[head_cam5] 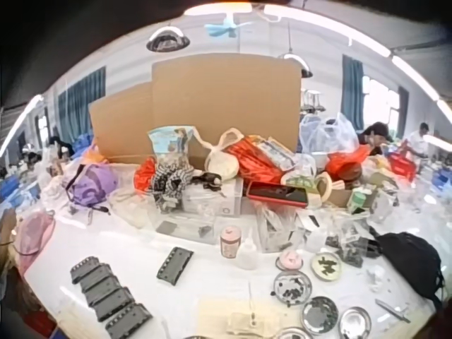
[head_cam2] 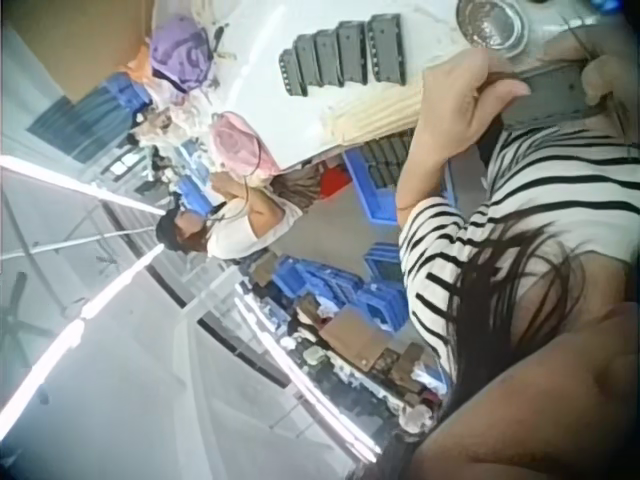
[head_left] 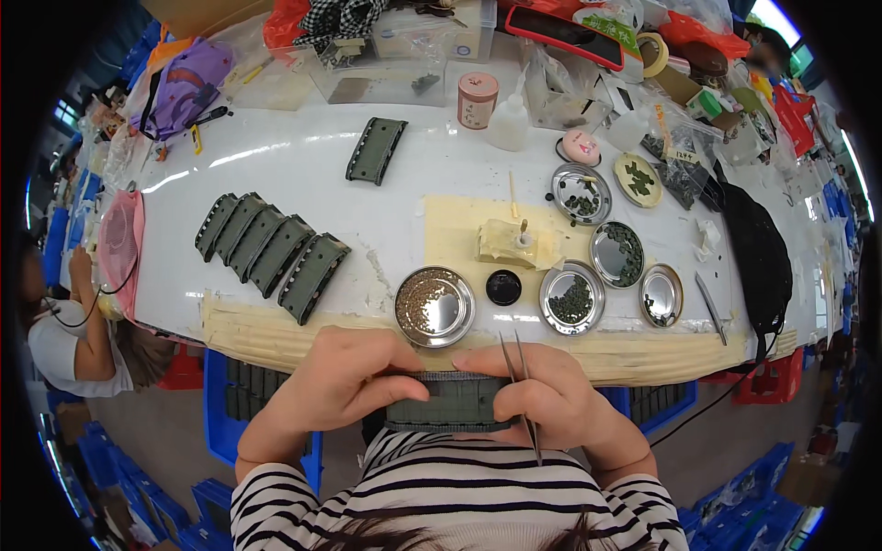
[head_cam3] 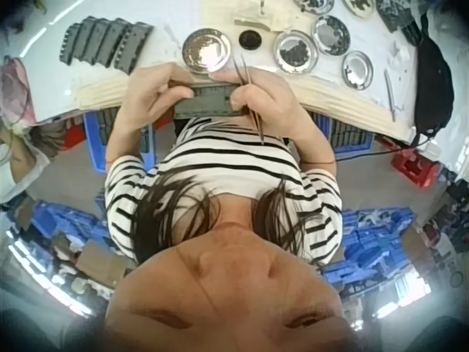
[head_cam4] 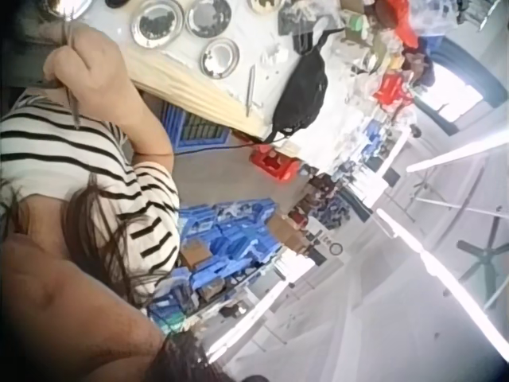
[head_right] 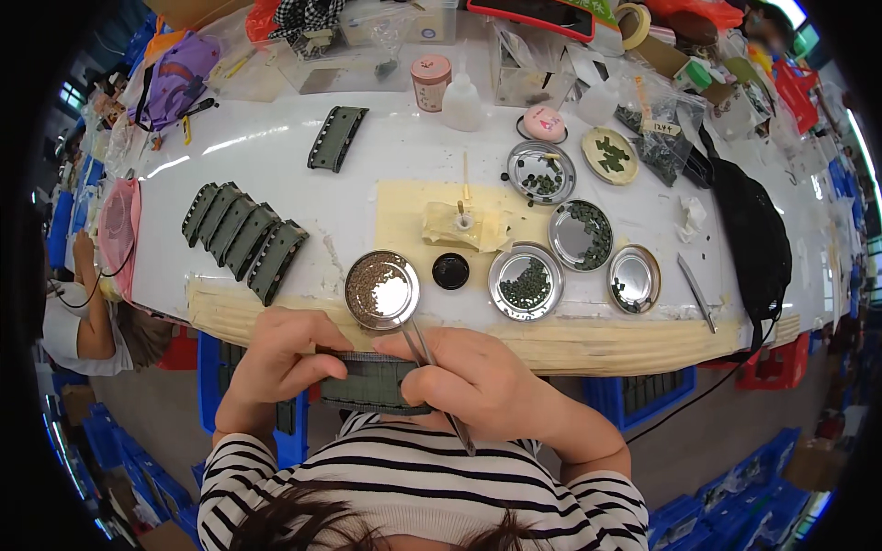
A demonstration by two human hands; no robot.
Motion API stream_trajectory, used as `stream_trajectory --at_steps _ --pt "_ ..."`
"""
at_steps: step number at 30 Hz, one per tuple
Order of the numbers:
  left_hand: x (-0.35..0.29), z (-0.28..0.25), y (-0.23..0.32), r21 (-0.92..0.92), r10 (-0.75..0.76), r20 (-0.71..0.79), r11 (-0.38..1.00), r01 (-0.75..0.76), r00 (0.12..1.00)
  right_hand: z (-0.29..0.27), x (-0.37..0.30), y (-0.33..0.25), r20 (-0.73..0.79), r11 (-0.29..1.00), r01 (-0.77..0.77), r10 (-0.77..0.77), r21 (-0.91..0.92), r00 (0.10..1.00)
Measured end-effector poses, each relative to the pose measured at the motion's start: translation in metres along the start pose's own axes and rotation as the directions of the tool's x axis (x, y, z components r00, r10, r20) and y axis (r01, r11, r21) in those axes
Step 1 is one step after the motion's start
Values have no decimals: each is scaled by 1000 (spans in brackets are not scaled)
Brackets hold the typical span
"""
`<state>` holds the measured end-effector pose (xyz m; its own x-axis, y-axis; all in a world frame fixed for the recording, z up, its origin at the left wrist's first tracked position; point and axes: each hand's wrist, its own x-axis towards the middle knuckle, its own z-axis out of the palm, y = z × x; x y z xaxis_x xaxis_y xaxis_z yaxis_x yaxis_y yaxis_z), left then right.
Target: The person is assembling and detailing small plastic model tank hulls at a factory workbench.
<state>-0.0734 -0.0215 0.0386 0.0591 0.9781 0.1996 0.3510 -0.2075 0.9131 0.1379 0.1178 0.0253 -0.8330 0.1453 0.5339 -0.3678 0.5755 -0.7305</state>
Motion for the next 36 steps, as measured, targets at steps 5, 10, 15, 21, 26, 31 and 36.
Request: stream_trajectory --at_steps 5,10,15,21,26,31,36 --pt "9 79 -20 -900 -262 -182 433 -53 948 16 -11 -1 -327 985 -48 -8 -164 945" --pt "15 93 -15 -998 -326 -7 57 13 945 -9 -11 2 -241 952 -91 20 -291 970" --pt "17 73 -16 -989 -439 -65 149 1 896 -30 -40 8 -490 937 -307 349 167 799" --pt "19 72 -14 -959 -423 -145 284 -22 895 -41 -33 21 -490 803 -542 378 -249 785" --pt "25 74 -9 -948 -477 -76 307 85 876 -42 -39 31 -537 755 -603 407 -258 739" --pt "35 80 6 -894 -501 -195 444 57 843 -43 -33 33 -463 747 -556 372 -364 804" --pt "27 81 0 -803 -386 -248 595 34 889 -43 -29 34 -426 755 -531 365 -385 828"
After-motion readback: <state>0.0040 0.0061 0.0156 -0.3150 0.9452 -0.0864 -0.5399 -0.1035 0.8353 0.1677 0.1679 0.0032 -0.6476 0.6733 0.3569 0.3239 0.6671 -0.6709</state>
